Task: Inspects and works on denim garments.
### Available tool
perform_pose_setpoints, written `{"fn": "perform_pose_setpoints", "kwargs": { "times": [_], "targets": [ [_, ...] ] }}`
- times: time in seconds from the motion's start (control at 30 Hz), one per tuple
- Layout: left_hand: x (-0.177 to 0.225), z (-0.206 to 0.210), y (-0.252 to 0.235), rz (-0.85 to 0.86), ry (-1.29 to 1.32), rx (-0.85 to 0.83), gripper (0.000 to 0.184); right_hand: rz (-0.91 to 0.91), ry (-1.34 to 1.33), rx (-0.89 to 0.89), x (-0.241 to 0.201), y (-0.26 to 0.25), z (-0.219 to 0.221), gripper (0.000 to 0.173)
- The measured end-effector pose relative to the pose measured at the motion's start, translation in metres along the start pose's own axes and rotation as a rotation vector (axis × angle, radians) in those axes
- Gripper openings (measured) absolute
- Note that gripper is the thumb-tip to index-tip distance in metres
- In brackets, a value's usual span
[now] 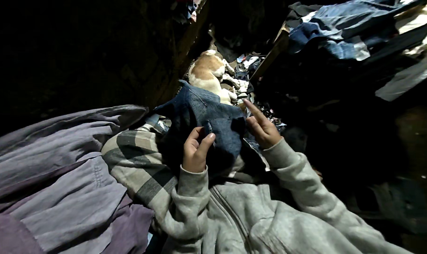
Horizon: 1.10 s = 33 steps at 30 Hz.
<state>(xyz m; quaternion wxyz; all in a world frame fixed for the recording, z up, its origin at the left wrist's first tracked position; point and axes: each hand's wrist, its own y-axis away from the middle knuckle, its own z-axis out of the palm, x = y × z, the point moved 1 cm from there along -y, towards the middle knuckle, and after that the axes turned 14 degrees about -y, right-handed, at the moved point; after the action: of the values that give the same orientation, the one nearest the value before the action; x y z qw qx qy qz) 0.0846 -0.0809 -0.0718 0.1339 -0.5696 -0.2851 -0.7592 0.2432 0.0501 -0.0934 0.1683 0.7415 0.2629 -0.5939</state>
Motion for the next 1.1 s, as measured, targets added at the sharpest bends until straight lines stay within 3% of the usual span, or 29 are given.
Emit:
{"fn": "perform_pose_setpoints", "kwargs": {
  "times": [0.1, 0.2, 0.33, 0.43, 0.63, 0.8, 0.87, 0.93, 1.0, 1.1],
  "targets": [
    [0.003, -0.004, 0.003, -0.013, -0.081, -0.079, 0.035, 0.116, 0.04, -0.039, -0.001, 0.006, -0.007, 0.064],
    [0.001, -0.008, 0.005, -0.001, -0.095, -0.147, 0.061, 0.002, -0.004, -0.143, -0.003, 0.019, -0.004, 0.061],
    [-0.002, -0.007, 0.007, 0.042, -0.061, -0.15, 0.069, -0.169, -0.001, -0.341, -0.016, 0.034, 0.005, 0.056],
    [0.0, -0.006, 0.008, 0.039, -0.046, -0.14, 0.072, -0.218, 0.053, -0.383, -0.024, 0.039, 0.011, 0.052],
    [-0.001, -0.003, 0.011, 0.086, -0.072, -0.066, 0.071, -0.301, 0.219, -0.298, -0.026, 0.039, 0.012, 0.039],
    [-0.002, -0.002, 0.01, 0.071, -0.08, -0.072, 0.069, -0.302, 0.229, -0.11, -0.012, 0.031, 0.001, 0.036],
    [-0.001, -0.001, 0.01, 0.062, -0.095, -0.065, 0.067, -0.203, 0.149, -0.041, -0.005, 0.025, -0.013, 0.04],
    [0.002, 0.002, 0.009, 0.07, -0.158, -0.068, 0.058, -0.056, -0.016, 0.022, -0.007, 0.017, -0.024, 0.058],
    [0.004, 0.007, 0.008, 0.144, -0.281, -0.126, 0.043, -0.022, -0.194, -0.064, -0.021, 0.012, -0.03, 0.084],
    [0.009, 0.022, 0.007, 0.326, -0.45, -0.281, 0.028, -0.178, -0.254, -0.303, -0.039, 0.005, -0.027, 0.079]
  ]
}}
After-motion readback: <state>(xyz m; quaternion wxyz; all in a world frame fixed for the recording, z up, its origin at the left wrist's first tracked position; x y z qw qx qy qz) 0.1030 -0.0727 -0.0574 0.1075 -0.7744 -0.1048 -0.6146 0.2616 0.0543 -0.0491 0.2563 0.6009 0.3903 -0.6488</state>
